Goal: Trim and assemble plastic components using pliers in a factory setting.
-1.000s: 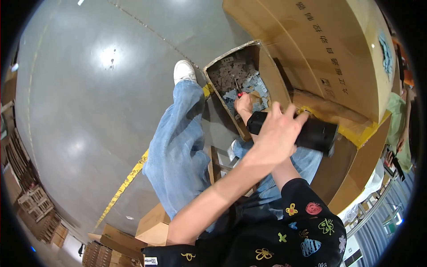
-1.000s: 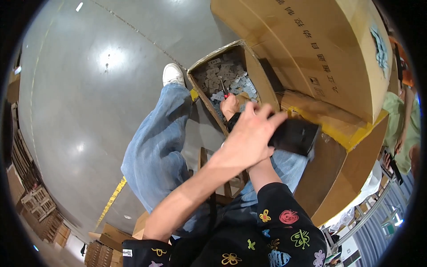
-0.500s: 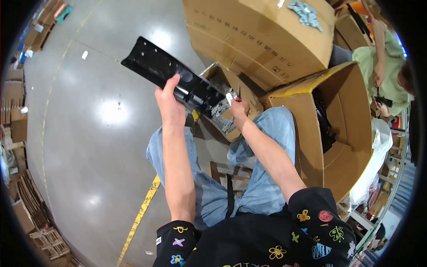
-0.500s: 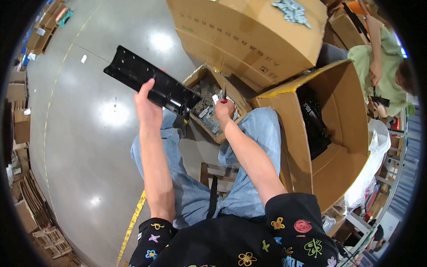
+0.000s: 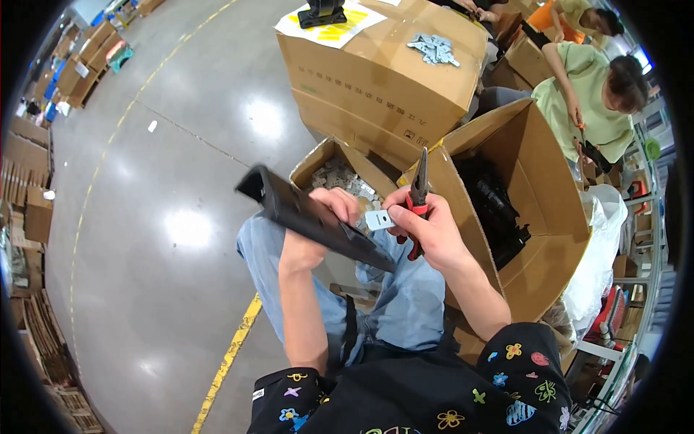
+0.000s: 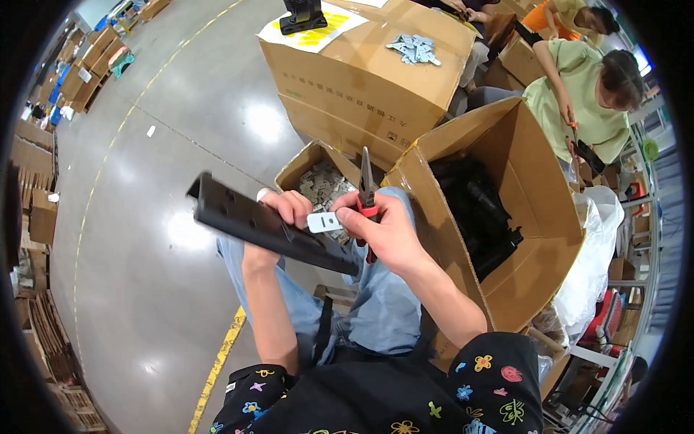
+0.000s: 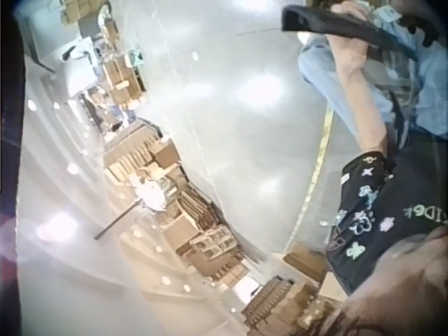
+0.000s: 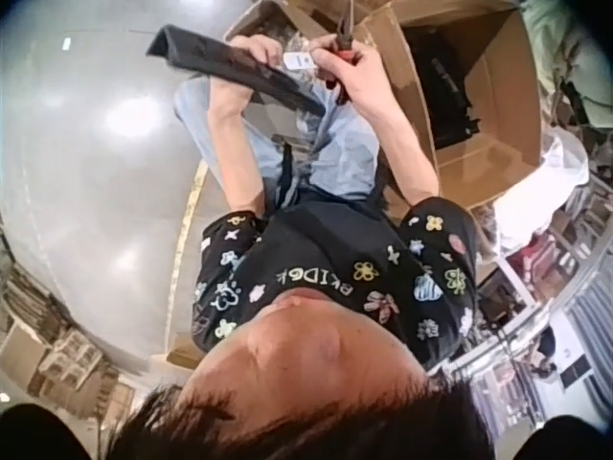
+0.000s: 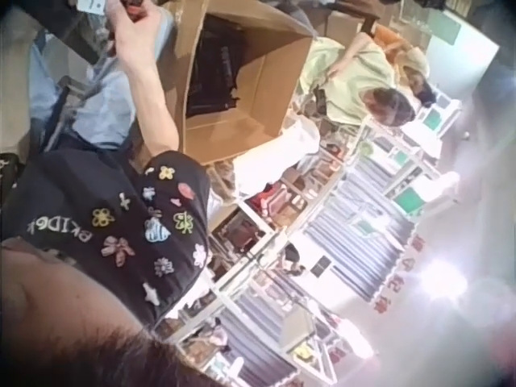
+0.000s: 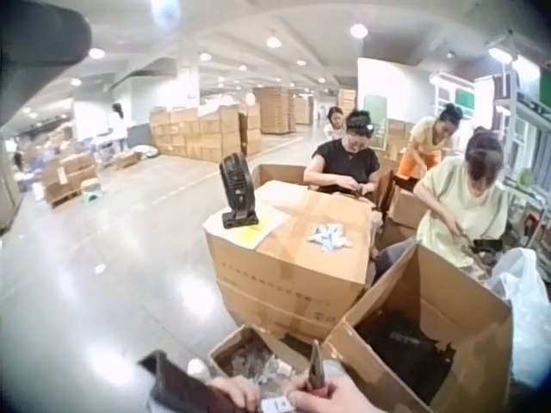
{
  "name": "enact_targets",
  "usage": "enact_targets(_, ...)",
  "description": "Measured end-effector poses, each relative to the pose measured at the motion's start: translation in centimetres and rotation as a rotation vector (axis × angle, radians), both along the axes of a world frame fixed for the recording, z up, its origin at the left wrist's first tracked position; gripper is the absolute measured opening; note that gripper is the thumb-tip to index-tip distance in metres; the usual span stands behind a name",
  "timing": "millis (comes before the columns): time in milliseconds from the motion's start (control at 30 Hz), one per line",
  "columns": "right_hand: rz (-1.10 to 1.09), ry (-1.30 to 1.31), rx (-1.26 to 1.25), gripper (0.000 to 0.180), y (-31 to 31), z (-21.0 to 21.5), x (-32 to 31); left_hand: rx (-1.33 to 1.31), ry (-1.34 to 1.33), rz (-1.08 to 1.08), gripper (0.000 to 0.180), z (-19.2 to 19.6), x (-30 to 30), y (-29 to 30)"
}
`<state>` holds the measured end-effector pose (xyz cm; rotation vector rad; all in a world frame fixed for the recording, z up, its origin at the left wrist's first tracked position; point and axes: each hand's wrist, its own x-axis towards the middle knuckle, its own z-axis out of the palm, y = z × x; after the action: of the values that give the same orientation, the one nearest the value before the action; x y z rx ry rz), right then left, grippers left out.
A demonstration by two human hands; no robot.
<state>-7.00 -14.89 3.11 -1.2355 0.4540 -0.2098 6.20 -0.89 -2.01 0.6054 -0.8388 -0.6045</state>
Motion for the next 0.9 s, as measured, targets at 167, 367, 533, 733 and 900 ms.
enact_targets(167,0.311,0.074,-0.256,0.013,-0.4,3.0,-1.4,0.098,-0.120,0.169,0.028,2.0,-3.9,-0.3)
enact_targets(367,0.390,0.075,-0.500,0.017,-0.1,3.9,-2.7,0.040,-0.149,0.135,0.026,0.0,-5.1,0.0)
enact_targets(533,0.122,0.204,-0.625,0.044,-0.7,1.6,-5.3,0.365,0.185,0.453,0.009,0.7,-5.2,1.5)
enact_targets(733,0.206,-0.145,0.583,0.037,2.7,0.5,-8.1,0.667,0.181,0.714,0.009,0.7,-5.1,1.3)
enact_targets(900,0.439,-0.171,0.407,0.055,5.7,-1.6,-8.9,0.706,0.229,0.852,0.008,1.5,-5.9,0.9)
